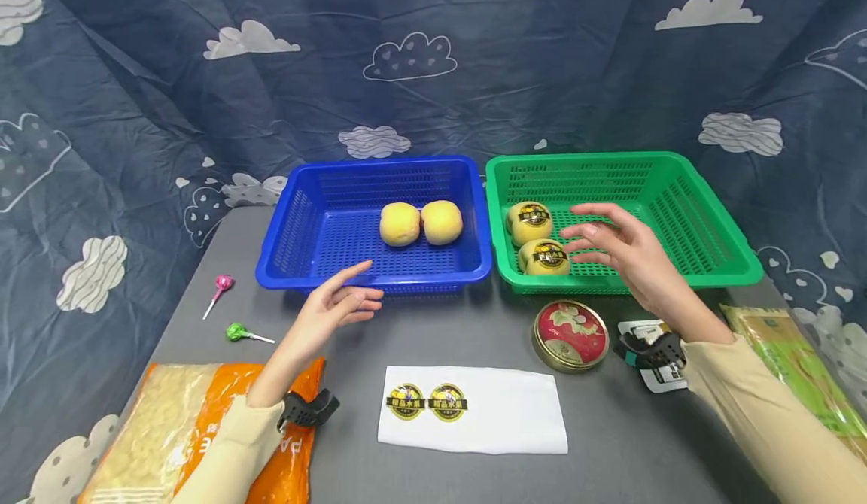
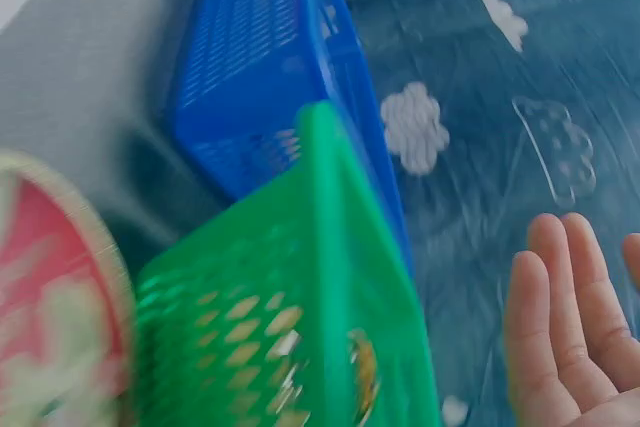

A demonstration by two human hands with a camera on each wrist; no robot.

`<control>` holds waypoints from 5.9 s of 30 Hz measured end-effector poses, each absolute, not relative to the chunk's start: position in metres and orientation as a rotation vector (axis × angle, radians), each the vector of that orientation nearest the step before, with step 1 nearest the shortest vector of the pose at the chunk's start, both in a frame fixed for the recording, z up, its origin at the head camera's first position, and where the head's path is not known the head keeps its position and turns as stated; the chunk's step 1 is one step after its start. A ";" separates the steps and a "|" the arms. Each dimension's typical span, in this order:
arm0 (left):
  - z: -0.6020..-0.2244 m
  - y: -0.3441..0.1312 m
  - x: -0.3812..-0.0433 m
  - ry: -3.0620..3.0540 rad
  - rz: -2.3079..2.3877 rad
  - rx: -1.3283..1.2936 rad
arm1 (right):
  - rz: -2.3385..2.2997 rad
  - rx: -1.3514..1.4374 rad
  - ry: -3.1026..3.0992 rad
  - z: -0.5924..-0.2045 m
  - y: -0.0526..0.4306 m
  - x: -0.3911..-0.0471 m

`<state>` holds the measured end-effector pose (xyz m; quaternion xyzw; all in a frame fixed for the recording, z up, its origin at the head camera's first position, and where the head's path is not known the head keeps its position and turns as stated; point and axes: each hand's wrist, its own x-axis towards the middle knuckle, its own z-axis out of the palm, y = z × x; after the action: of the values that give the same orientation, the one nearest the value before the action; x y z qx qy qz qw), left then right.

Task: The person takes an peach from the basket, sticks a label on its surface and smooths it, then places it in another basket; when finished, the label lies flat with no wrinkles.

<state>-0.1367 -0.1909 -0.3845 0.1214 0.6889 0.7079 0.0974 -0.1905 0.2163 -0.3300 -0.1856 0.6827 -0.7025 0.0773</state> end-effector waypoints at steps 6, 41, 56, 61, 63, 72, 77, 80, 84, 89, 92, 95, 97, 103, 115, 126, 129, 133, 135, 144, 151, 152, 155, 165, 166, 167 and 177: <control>-0.404 -0.212 -0.132 2.027 2.162 0.175 | -2.033 -0.663 2.040 -0.318 0.160 -0.235; -0.433 -0.209 -0.152 2.070 2.459 0.161 | -1.270 -0.145 2.110 -0.367 0.024 -0.317; -0.446 -0.214 -0.155 2.071 2.476 0.245 | -1.462 -0.289 2.140 -0.351 0.030 -0.313; -0.434 -0.210 -0.150 2.086 2.462 0.210 | -1.584 -0.387 2.093 -0.327 0.046 -0.302; -0.433 -0.210 -0.149 2.098 2.456 0.196 | -1.614 -0.423 2.081 -0.318 0.054 -0.293; -0.448 -0.216 -0.156 2.070 2.482 0.287 | -1.596 -0.629 2.112 -0.303 0.096 -0.235; -0.464 -0.221 -0.162 2.083 2.469 0.262 | -1.515 -0.664 2.139 -0.314 0.116 -0.201; -0.462 -0.220 -0.162 2.076 2.474 0.254 | -1.485 -0.652 2.115 -0.325 0.126 -0.183; -0.441 -0.210 -0.151 2.104 2.476 0.213 | -1.437 -0.673 2.092 -0.344 0.134 -0.163; -0.442 -0.210 -0.152 2.103 2.478 0.227 | -1.401 -0.725 2.146 -0.374 0.134 -0.152; -0.459 -0.218 -0.160 2.070 2.494 0.287 | -1.347 -0.734 2.239 -0.392 0.131 -0.150; -0.474 -0.223 -0.167 2.065 2.505 0.288 | -1.287 -0.752 2.332 -0.407 0.128 -0.152; -0.481 -0.225 -0.171 2.081 2.497 0.262 | -1.265 -0.763 2.366 -0.414 0.125 -0.152; -0.452 -0.215 -0.157 2.111 2.453 0.189 | -1.183 -0.816 2.413 -0.421 0.120 -0.150; -0.412 -0.188 -0.122 2.272 1.803 0.601 | -1.241 -0.810 2.404 -0.404 0.130 -0.132; -0.433 -0.143 -0.091 2.577 0.722 1.089 | -1.264 -1.106 2.311 -0.407 0.126 -0.112; -0.437 -0.137 -0.089 2.604 0.610 1.119 | -1.077 -1.256 2.271 -0.411 0.126 -0.107; -0.439 -0.133 -0.087 2.643 0.487 1.147 | -0.818 -1.381 2.301 -0.418 0.125 -0.098; -0.440 -0.132 -0.087 2.661 0.446 1.159 | -0.722 -1.406 2.322 -0.421 0.124 -0.094; -0.446 -0.129 -0.083 2.697 0.466 1.189 | -0.655 -1.441 2.402 -0.429 0.119 -0.085; -0.448 -0.131 -0.086 2.673 0.530 1.154 | -1.198 -1.233 2.348 -0.418 0.122 -0.101; -0.447 -0.131 -0.087 2.663 0.569 1.138 | -1.264 -1.199 2.355 -0.415 0.122 -0.104; -0.441 -0.132 -0.093 2.650 0.730 1.090 | -1.413 -1.077 2.406 -0.408 0.123 -0.115; -0.423 -0.115 -0.114 2.667 1.327 0.908 | -1.437 -0.920 2.541 -0.379 0.112 -0.130; -0.424 -0.112 -0.115 2.661 1.357 0.899 | -1.430 -0.923 2.539 -0.383 0.112 -0.133; -0.424 -0.109 -0.115 2.658 1.383 0.887 | -1.422 -0.926 2.539 -0.388 0.112 -0.136; -0.436 -0.088 -0.122 2.806 1.343 0.845 | -1.351 -0.959 2.626 -0.409 0.109 -0.142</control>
<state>-0.1220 -0.0884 -0.4364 0.2618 0.8698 0.4163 -0.0409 -0.1417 0.1090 -0.4088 -0.3090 0.8455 -0.4351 0.0183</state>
